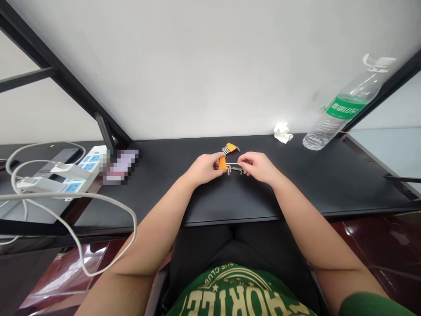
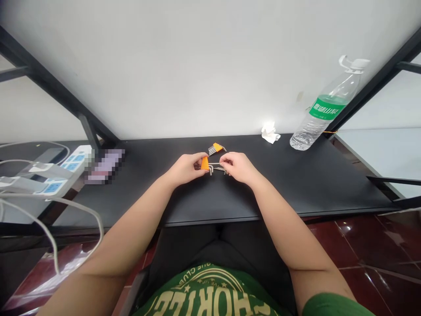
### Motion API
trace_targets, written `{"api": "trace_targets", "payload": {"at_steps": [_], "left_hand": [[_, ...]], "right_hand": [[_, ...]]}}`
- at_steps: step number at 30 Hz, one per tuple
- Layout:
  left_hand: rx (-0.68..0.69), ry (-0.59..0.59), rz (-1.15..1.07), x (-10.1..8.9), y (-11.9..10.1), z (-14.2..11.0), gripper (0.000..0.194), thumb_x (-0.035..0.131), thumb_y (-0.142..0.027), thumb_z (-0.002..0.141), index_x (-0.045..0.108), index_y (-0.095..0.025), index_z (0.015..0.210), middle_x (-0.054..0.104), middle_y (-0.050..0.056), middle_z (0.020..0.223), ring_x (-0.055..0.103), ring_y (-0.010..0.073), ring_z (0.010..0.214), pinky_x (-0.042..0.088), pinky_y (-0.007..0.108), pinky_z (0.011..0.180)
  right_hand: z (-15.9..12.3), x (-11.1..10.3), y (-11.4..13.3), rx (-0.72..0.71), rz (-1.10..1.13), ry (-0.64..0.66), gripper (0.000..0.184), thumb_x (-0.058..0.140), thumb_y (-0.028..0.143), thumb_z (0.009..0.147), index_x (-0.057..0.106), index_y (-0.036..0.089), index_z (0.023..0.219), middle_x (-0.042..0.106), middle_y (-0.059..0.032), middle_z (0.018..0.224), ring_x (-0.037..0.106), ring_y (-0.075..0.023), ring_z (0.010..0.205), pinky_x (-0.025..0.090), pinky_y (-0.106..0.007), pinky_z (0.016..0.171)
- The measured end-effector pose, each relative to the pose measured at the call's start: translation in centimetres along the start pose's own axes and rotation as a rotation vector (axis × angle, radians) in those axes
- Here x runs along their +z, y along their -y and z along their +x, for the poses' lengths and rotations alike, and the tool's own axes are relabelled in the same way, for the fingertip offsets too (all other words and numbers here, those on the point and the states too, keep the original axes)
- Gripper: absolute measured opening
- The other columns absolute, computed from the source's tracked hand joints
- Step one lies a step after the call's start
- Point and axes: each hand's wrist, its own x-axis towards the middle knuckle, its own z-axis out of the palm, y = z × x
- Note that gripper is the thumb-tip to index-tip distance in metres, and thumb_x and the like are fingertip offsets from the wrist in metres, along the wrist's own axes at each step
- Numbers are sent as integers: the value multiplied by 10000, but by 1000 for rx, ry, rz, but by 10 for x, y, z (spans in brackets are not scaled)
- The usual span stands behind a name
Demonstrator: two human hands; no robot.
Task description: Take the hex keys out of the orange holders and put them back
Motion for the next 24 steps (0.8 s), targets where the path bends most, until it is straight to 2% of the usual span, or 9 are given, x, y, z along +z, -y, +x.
{"api": "trace_targets", "payload": {"at_steps": [6, 11, 14, 16, 19, 21, 24], "left_hand": [[20, 1, -17, 3, -4, 0, 463, 744, -330, 827, 716, -233, 1279, 761, 0, 927, 703, 195, 829, 525, 297, 803], [87, -9, 5, 6, -16, 0, 302, 727, -339, 843, 742, -234, 1125, 754, 11, 949, 686, 195, 830, 512, 299, 782], [49, -22, -30, 5, -16, 0, 367, 734, -353, 844, 735, -230, 1190, 764, 12, 976, 697, 196, 849, 511, 295, 786], [12, -20, -21, 4, -13, 0, 442, 737, -353, 846, 721, -227, 1270, 773, 12, 988, 710, 202, 872, 510, 300, 802], [-22, -17, 32, 3, -8, 1, 495, 744, -359, 848, 711, -228, 1324, 776, 6, 960, 716, 209, 873, 505, 310, 810], [-34, -14, 44, 3, -6, 1, 508, 753, -364, 846, 709, -232, 1335, 777, 2, 948, 722, 212, 870, 509, 311, 812], [-44, -10, 39, 3, -5, 1, 522, 764, -355, 844, 702, -235, 1349, 790, 13, 985, 740, 224, 907, 523, 314, 831]], "right_hand": [[2, 7, 2, 4, 87, 4, 147, 649, 322, 905, 740, 210, 876, 682, -9, 735, 640, -165, 608, 523, -310, 629], [7, 22, 4, -1, 244, 39, 159, 706, 363, 881, 727, 209, 910, 705, -12, 799, 633, -157, 662, 536, -294, 641], [8, 20, 1, 21, 312, 45, 204, 676, 406, 927, 696, 209, 973, 698, -10, 783, 649, -173, 698, 548, -306, 677], [8, 14, -3, 21, 195, 5, 180, 631, 377, 959, 692, 209, 976, 683, -7, 769, 640, -177, 699, 532, -313, 696], [6, 2, -9, -44, -163, -39, 111, 615, 233, 935, 710, 208, 882, 688, -25, 853, 629, -177, 768, 489, -311, 749], [5, -2, -12, -72, -342, 18, 110, 641, 185, 913, 730, 205, 851, 692, -42, 954, 628, -178, 829, 471, -304, 772], [4, 0, -12, -52, -486, 147, 80, 674, 190, 928, 749, 201, 901, 679, -59, 1029, 626, -181, 858, 459, -297, 770]]}}
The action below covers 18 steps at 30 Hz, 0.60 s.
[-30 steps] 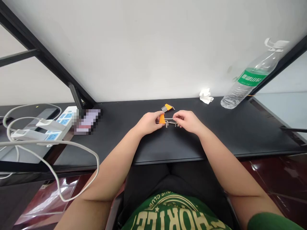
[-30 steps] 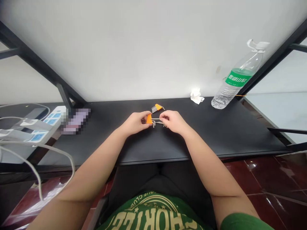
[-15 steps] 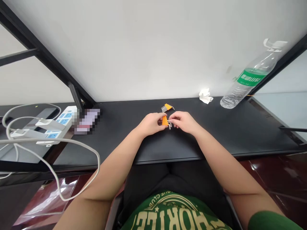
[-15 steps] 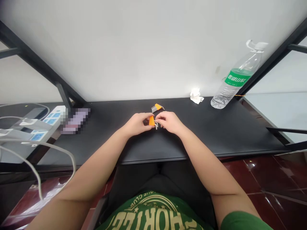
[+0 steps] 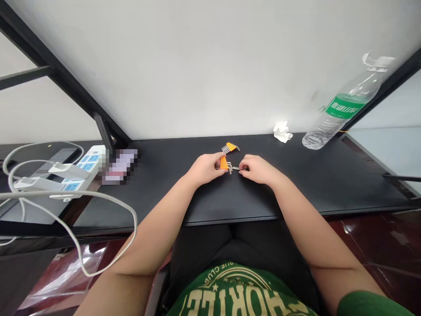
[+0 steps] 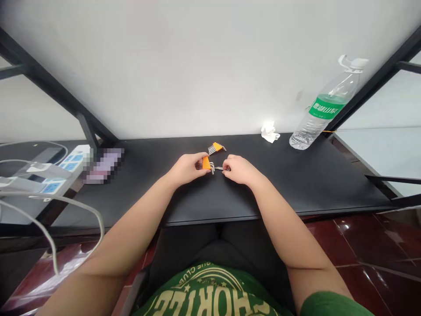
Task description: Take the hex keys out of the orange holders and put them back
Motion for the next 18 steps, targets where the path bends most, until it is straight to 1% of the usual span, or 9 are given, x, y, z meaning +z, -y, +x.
{"api": "trace_targets", "payload": {"at_steps": [2, 5, 8, 10, 14, 18], "left_hand": [[-3, 0, -4, 0, 0, 0, 529, 767, -349, 847, 697, -235, 1359, 801, 29, 1040, 749, 236, 948, 534, 319, 849], [5, -7, -2, 1, -1, -1, 536, 760, -336, 849, 693, -229, 1370, 803, 43, 1087, 753, 247, 981, 549, 327, 866], [26, -22, -4, 2, 0, 0, 543, 748, -332, 852, 692, -212, 1379, 797, 50, 1102, 753, 246, 981, 563, 334, 879], [33, -29, -12, 2, 1, 0, 543, 746, -336, 855, 691, -206, 1380, 793, 55, 1113, 752, 245, 988, 570, 335, 890], [34, -31, -18, 3, 3, 1, 538, 754, -334, 849, 696, -215, 1371, 792, 53, 1113, 753, 245, 998, 580, 334, 906], [37, -27, -10, 4, 3, 1, 538, 752, -313, 844, 699, -219, 1371, 797, 51, 1116, 758, 246, 999, 583, 336, 924]], "right_hand": [[0, 2, 4, 10, -69, 46, 86, 662, 167, 937, 738, 195, 908, 675, -68, 1037, 625, -189, 870, 452, -300, 768], [-1, 5, 11, 47, -120, 71, 112, 638, 128, 937, 703, 192, 873, 676, -75, 1033, 627, -192, 870, 442, -301, 758], [-1, 5, 14, 69, -141, 51, 77, 638, 150, 957, 696, 196, 936, 679, -81, 1056, 635, -201, 890, 437, -302, 744], [-1, 4, 16, 79, -160, 27, 90, 621, 155, 978, 703, 192, 979, 683, -91, 1076, 640, -208, 906, 436, -305, 739], [1, 4, 18, 84, -199, 36, 168, 570, 128, 992, 704, 186, 907, 694, -103, 1076, 643, -207, 894, 422, -317, 730], [-1, 6, 22, 106, -242, 55, 107, 617, 141, 935, 673, 190, 858, 704, -102, 1048, 632, -208, 833, 394, -329, 683]]}}
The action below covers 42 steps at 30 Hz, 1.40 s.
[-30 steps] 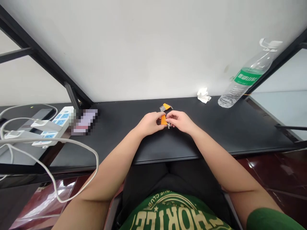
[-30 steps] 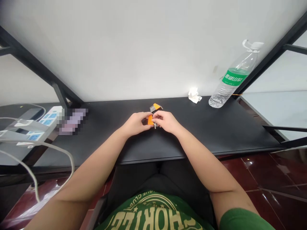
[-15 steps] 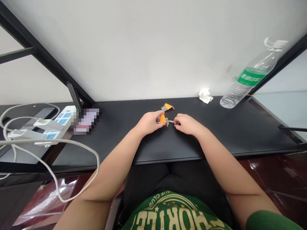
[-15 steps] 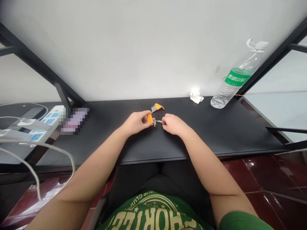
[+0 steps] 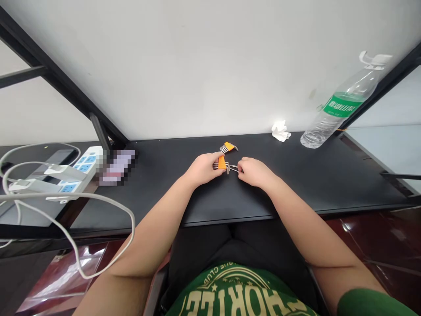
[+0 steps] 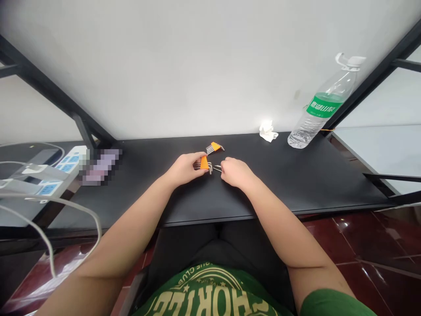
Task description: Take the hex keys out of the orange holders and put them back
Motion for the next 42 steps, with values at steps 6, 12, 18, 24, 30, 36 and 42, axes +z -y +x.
{"api": "trace_targets", "payload": {"at_steps": [6, 12, 18, 24, 30, 36, 42], "left_hand": [[-2, 19, 7, 0, 2, 1, 549, 748, -312, 850, 693, -218, 1388, 798, 51, 1144, 761, 245, 1018, 589, 337, 936], [18, 13, -45, 1, 3, 0, 544, 761, -321, 852, 702, -223, 1383, 798, 50, 1179, 761, 248, 1049, 596, 346, 963], [33, -11, -93, 3, 4, -1, 558, 778, -332, 846, 707, -218, 1387, 800, 53, 1158, 758, 246, 1038, 597, 356, 967], [35, -8, -83, 2, 4, 0, 536, 774, -335, 849, 716, -214, 1368, 802, 46, 1139, 753, 244, 1021, 592, 351, 945], [42, -2, -62, 3, 5, -1, 534, 788, -334, 842, 721, -245, 1365, 802, 38, 1136, 756, 245, 1014, 594, 366, 955], [82, -5, -39, 4, 0, -2, 501, 819, -335, 821, 742, -239, 1307, 782, 50, 1089, 741, 239, 968, 600, 358, 911], [171, -11, 6, 5, -11, -1, 346, 780, -321, 857, 762, -245, 1195, 763, 32, 994, 696, 218, 897, 568, 332, 836]], "right_hand": [[-2, -1, 4, 31, -4, 9, 71, 665, 154, 852, 635, 198, 805, 714, -87, 1006, 617, -202, 792, 341, -321, 628], [0, -5, -2, -20, 325, -166, 99, 636, 120, 861, 621, 218, 860, 677, 0, 833, 580, -162, 742, 365, -282, 669], [0, -3, -6, -204, 406, -246, 128, 609, 87, 886, 667, 198, 858, 638, -12, 845, 560, -150, 732, 394, -280, 698], [1, -2, -13, -239, 438, -313, 139, 592, 89, 886, 679, 192, 855, 625, -14, 834, 550, -149, 712, 413, -282, 701], [0, -2, -17, -281, 447, -300, 168, 584, 114, 929, 723, 198, 889, 662, -31, 883, 567, -152, 719, 429, -286, 699], [5, 0, -16, -314, 520, -366, 207, 592, 165, 989, 783, 205, 920, 736, -69, 976, 652, -191, 829, 500, -332, 797], [8, 4, -5, -242, 764, -297, 87, 696, 228, 929, 779, 214, 911, 736, -35, 896, 654, -181, 774, 518, -334, 765]]}}
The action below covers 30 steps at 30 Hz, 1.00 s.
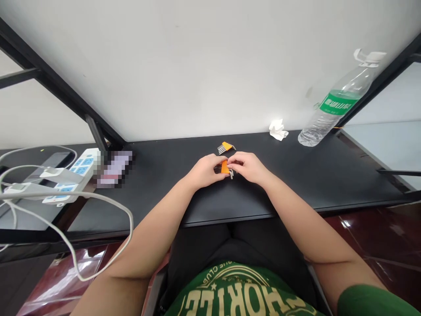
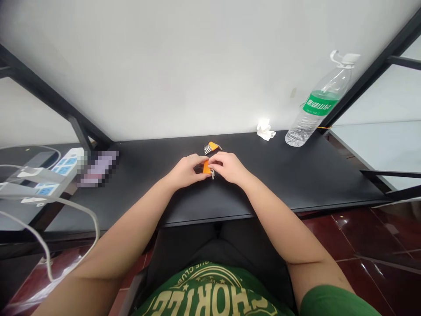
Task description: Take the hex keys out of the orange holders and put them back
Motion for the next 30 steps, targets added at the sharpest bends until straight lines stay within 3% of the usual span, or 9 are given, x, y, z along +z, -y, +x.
{"api": "trace_targets", "payload": {"at_steps": [4, 9, 16, 19, 26, 30], "left_hand": [[-24, -60, -23, 0, 3, -1, 429, 812, -338, 842, 751, -235, 1254, 770, 41, 1025, 705, 211, 891, 579, 333, 849], [-50, -110, -71, -1, 9, -3, 495, 830, -337, 814, 752, -221, 1289, 775, 51, 1042, 725, 205, 901, 603, 342, 909], [-110, -102, -211, -2, 8, -4, 542, 812, -380, 801, 761, -197, 1309, 795, 64, 1108, 751, 210, 952, 617, 326, 925], [-128, -96, -262, -2, 7, -4, 543, 816, -387, 790, 770, -186, 1293, 806, 60, 1111, 759, 218, 968, 622, 331, 931], [-180, -106, -492, -4, 0, -2, 602, 864, -390, 752, 765, -133, 1288, 819, 90, 1102, 779, 267, 1023, 634, 373, 974], [-198, -120, -642, -2, 2, -2, 643, 890, -405, 742, 750, -118, 1301, 814, 125, 1156, 782, 292, 1075, 632, 407, 1008]], "right_hand": [[0, -1, 1, 225, 226, 57, 183, 747, 381, 929, 735, 207, 985, 727, -10, 835, 622, -144, 645, 506, -303, 659], [0, -4, 2, 333, 307, 165, 254, 778, 380, 903, 723, 180, 1049, 750, -33, 871, 615, -117, 602, 468, -261, 568], [-3, 1, 0, 257, 326, 152, 269, 750, 391, 920, 717, 186, 1090, 718, -10, 796, 625, -126, 602, 485, -257, 557], [-3, 2, 1, 240, 312, 122, 255, 772, 425, 909, 693, 196, 988, 704, 2, 752, 612, -118, 566, 486, -249, 540], [-1, 6, 3, 250, 487, 129, 454, 824, 612, 852, 619, 208, 874, 672, 10, 686, 557, -112, 475, 425, -238, 444], [-1, 12, 0, 217, 449, 133, 486, 738, 660, 925, 554, 222, 819, 579, 49, 621, 511, -106, 481, 399, -239, 485]]}}
